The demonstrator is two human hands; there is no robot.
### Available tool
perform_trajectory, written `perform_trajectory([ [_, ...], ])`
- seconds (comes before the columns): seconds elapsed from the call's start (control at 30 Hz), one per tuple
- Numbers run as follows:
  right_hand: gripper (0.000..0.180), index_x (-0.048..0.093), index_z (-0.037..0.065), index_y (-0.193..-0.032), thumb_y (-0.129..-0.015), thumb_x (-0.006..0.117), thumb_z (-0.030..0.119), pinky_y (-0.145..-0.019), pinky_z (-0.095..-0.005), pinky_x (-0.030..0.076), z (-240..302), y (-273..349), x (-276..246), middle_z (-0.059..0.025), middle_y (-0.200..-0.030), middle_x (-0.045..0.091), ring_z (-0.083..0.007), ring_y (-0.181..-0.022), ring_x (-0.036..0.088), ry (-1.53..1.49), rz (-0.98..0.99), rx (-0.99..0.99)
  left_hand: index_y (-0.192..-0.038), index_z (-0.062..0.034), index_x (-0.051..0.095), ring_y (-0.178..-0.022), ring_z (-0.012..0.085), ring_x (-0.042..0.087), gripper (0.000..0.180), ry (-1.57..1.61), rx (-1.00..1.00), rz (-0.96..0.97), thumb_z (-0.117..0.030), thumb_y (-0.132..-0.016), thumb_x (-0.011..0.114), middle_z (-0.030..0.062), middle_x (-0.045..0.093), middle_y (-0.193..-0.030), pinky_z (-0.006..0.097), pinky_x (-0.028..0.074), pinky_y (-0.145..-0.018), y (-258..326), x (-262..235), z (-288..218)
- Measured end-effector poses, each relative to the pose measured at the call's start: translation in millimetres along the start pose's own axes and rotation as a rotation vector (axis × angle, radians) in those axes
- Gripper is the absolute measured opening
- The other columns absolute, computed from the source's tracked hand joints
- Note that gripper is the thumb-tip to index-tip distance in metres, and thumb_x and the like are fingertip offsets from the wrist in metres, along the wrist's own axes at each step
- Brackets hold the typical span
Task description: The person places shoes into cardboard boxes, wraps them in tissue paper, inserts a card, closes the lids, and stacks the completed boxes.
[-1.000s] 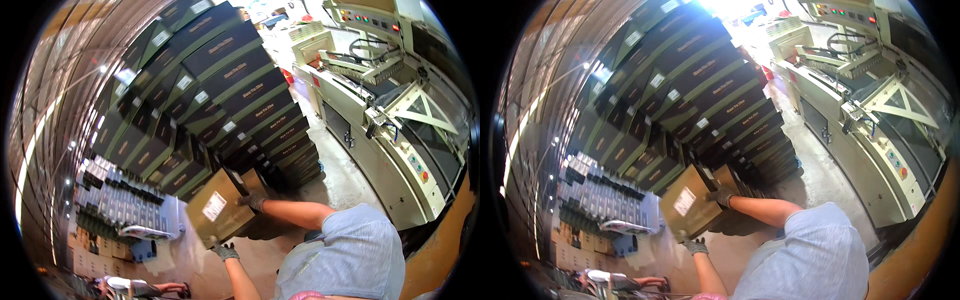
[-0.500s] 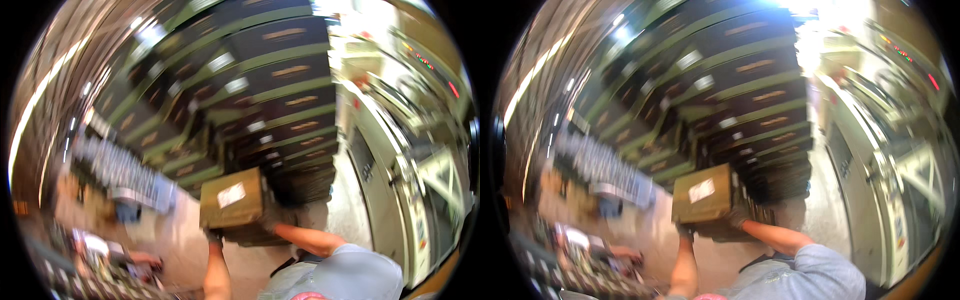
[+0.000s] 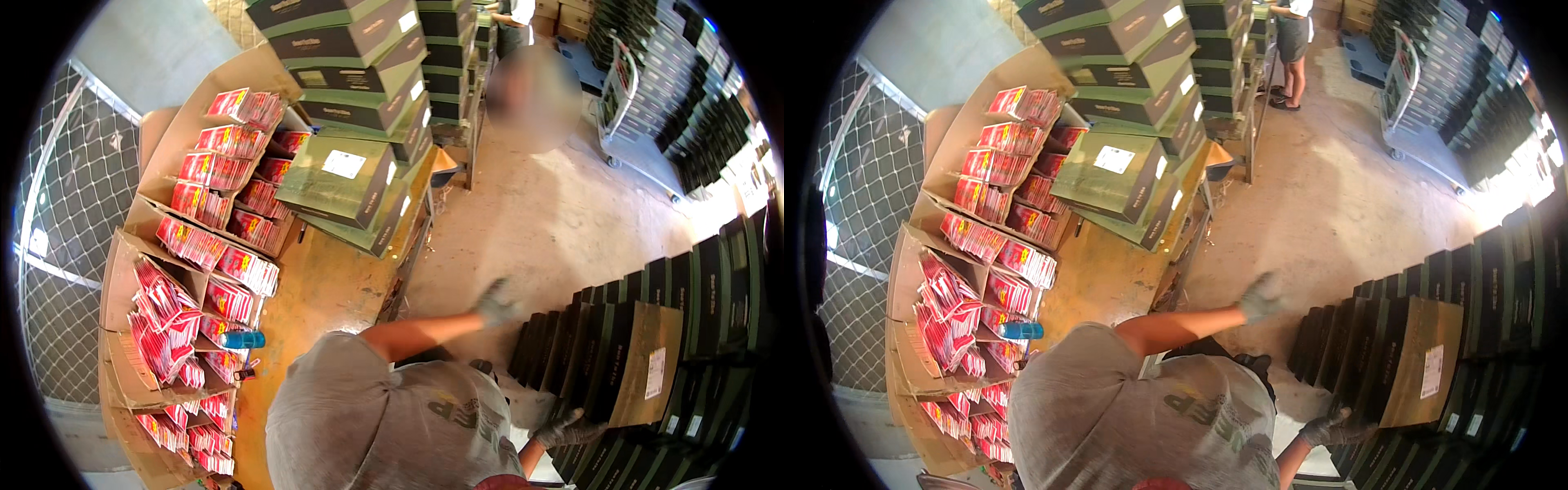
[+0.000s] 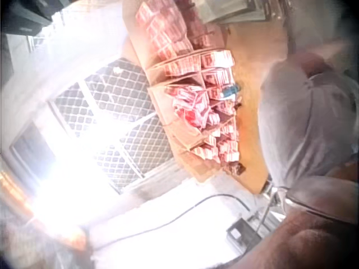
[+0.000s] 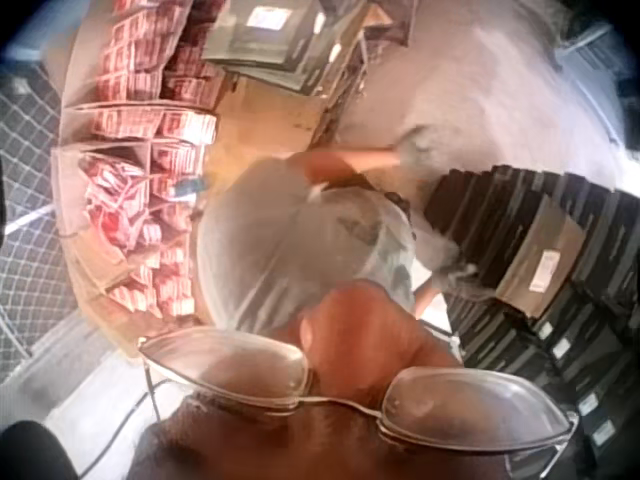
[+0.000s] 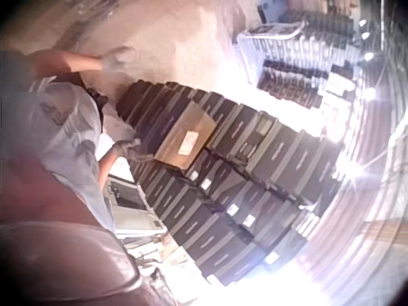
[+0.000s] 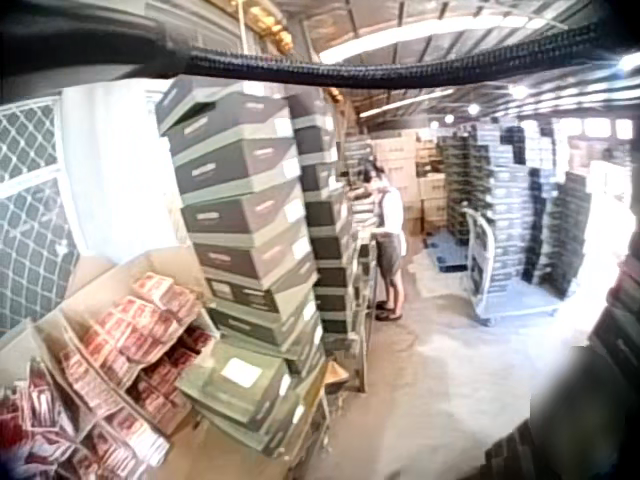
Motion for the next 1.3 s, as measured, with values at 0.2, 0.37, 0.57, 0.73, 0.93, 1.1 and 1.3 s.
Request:
perform_trajectory([
  [0.2,0.07,0.039,-0.001,-0.149,-0.096,0.06,0.041,-0.117,-0.0508,0.026,109,33,81,-0.0256,-0.15,0.039,-0.0418,-0.14,0.034,-0.187,0.416,-0.104,-0.155,-0.0012,0.026,-0.147,0.0409,0.024,0.094,-0.609,0.267,-0.766,-0.052,-0.086,0.065,0.0224,0.028,-0.158,0.055,0.016,-0.12,48,-287,63],
  [0.37,0.065,0.043,-0.001,-0.144,-0.089,0.064,0.026,-0.113,-0.0522,0.031,211,63,171,-0.0265,-0.145,0.043,-0.0431,-0.137,0.037,-0.358,0.791,-0.328,-0.149,-0.0028,0.038,-0.143,0.0434,0.032,0.094,-0.81,0.033,-0.809,-0.058,-0.081,0.069,0.0266,0.039,-0.15,0.061,0.02,-0.117,28,-406,101],
  [0.57,0.076,0.047,-0.001,-0.141,-0.08,0.069,0.037,-0.114,-0.0518,0.032,264,70,204,-0.0291,-0.144,0.045,-0.0478,-0.135,0.038,-0.312,0.82,-0.42,-0.147,-0.0064,0.042,-0.132,0.0398,0.048,0.074,-0.876,0.249,-1.168,-0.05,-0.091,0.063,0.019,0.05,-0.145,0.05,0.044,-0.108,86,-431,170],
  [0.73,0.071,0.049,0.001,-0.141,-0.082,0.069,0.037,-0.114,-0.0476,0.034,259,70,272,-0.0307,-0.146,0.043,-0.0475,-0.135,0.04,-0.223,1.075,-0.238,-0.148,-0.0074,0.041,-0.127,0.0374,0.053,0.077,1.252,-0.087,-0.733,-0.045,-0.087,0.07,0.0167,0.051,-0.145,0.055,0.048,-0.105,55,-441,269],
  [0.93,0.068,0.05,0.003,-0.141,-0.088,0.065,0.042,-0.109,-0.0484,0.041,341,71,370,-0.0266,-0.142,0.05,-0.0426,-0.131,0.048,-0.3,1.551,-0.336,-0.147,-0.007,0.042,-0.123,0.0396,0.057,0.078,1.628,-0.091,-0.479,-0.039,-0.084,0.075,0.0175,0.053,-0.143,0.059,0.05,-0.102,44,-414,248],
  [1.1,0.069,0.049,0.002,-0.14,-0.09,0.063,0.046,-0.111,-0.0467,0.04,449,164,450,-0.024,-0.14,0.052,-0.0406,-0.132,0.048,-0.476,2.022,-0.89,-0.15,-0.0081,0.037,-0.128,0.0419,0.053,0.075,1.481,-0.006,-0.656,-0.044,-0.09,0.063,0.0175,0.05,-0.145,0.065,0.047,-0.101,85,-359,198],
  [1.3,0.064,0.03,0.003,-0.152,-0.096,0.054,0.023,-0.119,-0.0382,0.029,457,269,387,-0.0144,-0.154,0.037,-0.0284,-0.143,0.035,-1.22,2.619,-0.982,-0.141,-0.0013,0.048,-0.121,0.0294,0.06,0.073,1.308,-0.489,-1.259,-0.04,-0.082,0.069,0.0134,0.06,-0.131,0.044,0.049,-0.104,276,-225,183],
])
Point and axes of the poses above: each hand's wrist, its own y-axis away from the middle knuckle, its own x-axis out of the palm, z = x × y, the point moved 6 cm from there along -y, towards the middle knuckle
